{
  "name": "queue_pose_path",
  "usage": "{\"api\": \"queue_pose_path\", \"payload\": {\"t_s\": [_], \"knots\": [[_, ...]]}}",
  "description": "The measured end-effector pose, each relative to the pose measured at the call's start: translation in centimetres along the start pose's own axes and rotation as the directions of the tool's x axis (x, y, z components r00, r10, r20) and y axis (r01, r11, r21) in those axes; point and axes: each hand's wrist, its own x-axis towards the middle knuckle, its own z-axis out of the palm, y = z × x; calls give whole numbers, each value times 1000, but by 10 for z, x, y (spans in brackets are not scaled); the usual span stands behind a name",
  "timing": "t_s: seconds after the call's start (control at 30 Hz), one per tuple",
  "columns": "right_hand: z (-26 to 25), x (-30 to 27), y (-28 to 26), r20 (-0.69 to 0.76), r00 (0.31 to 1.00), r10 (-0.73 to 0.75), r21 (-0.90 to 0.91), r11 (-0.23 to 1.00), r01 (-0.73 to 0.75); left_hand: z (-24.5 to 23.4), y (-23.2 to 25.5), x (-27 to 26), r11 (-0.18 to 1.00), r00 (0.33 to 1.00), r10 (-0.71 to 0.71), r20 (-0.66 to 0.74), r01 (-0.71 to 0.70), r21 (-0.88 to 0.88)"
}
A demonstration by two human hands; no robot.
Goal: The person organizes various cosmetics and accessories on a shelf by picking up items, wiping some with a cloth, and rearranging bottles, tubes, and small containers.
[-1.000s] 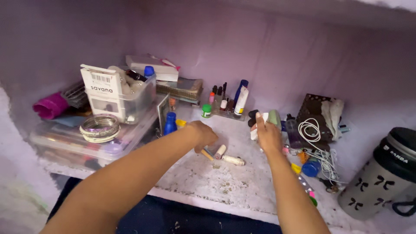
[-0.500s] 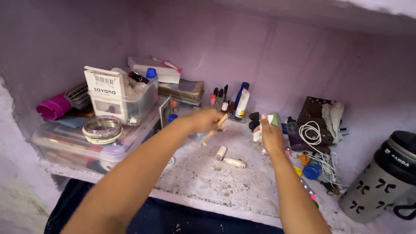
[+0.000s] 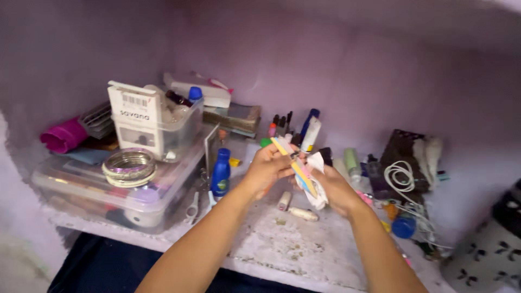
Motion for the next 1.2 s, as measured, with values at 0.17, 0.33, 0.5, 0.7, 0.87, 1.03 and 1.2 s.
{"api": "queue_pose_path", "payload": {"t_s": [0.17,0.33,0.5,0.7,0.87,1.03,1.2], "knots": [[4,-8,-8,43,998,56,-278,960,-41,7,-1,-4,998,998,-9,-57,13,66],[-2,-17,-15,72,990,119,-301,949,-92,-1,19,-7,998,986,37,-162,-30,50],[-4,-14,-13,-74,984,161,-458,871,-177,-11,20,-3,993,969,67,-237,-87,-75],[-19,-5,-8,-324,940,104,-478,840,-257,-19,18,-1,994,968,52,-246,-74,-84],[-34,4,7,-225,917,-328,-758,651,46,-20,18,-2,995,970,67,-236,-81,-50],[-33,3,4,-87,858,-507,-868,461,185,-23,15,0,996,968,57,-245,-73,-58],[-13,-54,-53,-489,832,-262,-667,727,-163,-34,10,2,998,969,52,-240,-58,-19]]}}
